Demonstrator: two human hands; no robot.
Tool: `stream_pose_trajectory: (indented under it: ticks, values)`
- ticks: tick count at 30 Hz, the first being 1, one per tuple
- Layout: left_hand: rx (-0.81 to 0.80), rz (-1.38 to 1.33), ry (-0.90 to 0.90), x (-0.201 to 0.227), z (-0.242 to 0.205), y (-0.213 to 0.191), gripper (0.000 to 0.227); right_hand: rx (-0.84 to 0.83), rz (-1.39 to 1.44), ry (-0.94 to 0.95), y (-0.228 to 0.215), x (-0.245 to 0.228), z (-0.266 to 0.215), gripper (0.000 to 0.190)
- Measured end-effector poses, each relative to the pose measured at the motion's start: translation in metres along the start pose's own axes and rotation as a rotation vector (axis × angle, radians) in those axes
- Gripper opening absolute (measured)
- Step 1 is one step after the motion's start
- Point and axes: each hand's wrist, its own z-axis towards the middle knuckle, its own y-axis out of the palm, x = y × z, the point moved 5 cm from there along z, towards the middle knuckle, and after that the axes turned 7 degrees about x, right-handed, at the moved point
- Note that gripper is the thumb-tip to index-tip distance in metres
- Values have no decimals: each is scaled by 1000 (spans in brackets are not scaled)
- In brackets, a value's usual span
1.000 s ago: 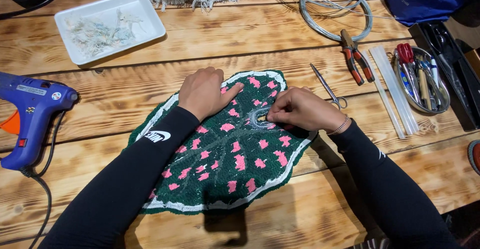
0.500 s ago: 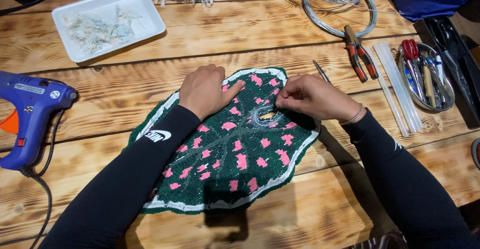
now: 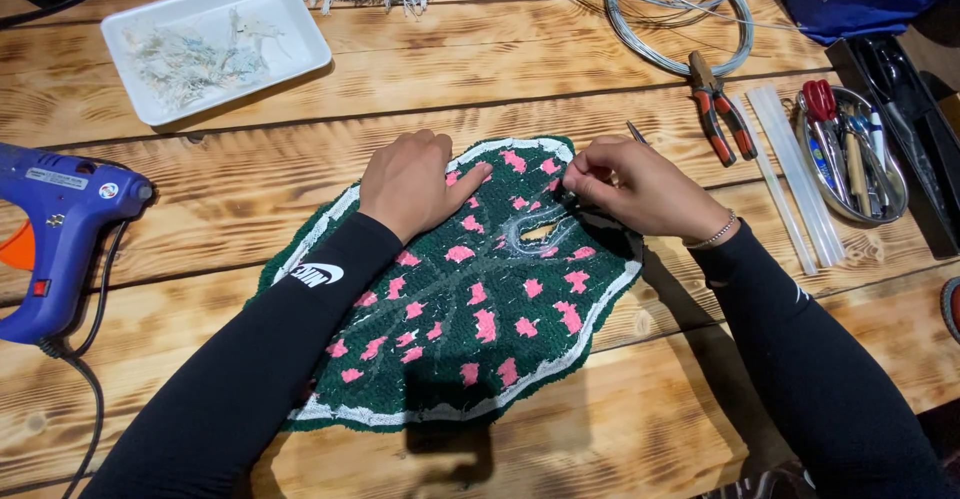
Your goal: Finishing a leaf-shaped rug by trimming threads and applying structural components.
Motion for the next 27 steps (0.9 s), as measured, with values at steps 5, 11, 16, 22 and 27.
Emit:
stream_pose_trajectory:
  ticks: [5, 11, 16, 22, 27]
  values:
    - [27, 1, 5, 5, 1, -3, 56, 48, 164, 104, 9, 9, -5, 26]
    - [72, -28, 17, 11, 0, 0, 47, 10, 484, 262, 19, 3, 32, 25]
    - [117, -27, 32, 13, -5, -5, 48, -22, 673, 87, 44, -37, 138, 26]
    - [84, -20, -38, -15, -17, -37, 52, -53, 580, -51, 107, -83, 271, 27]
    - [75, -116, -129, -56, -27, -54, 43, -37, 419, -26, 138, -90, 318, 26]
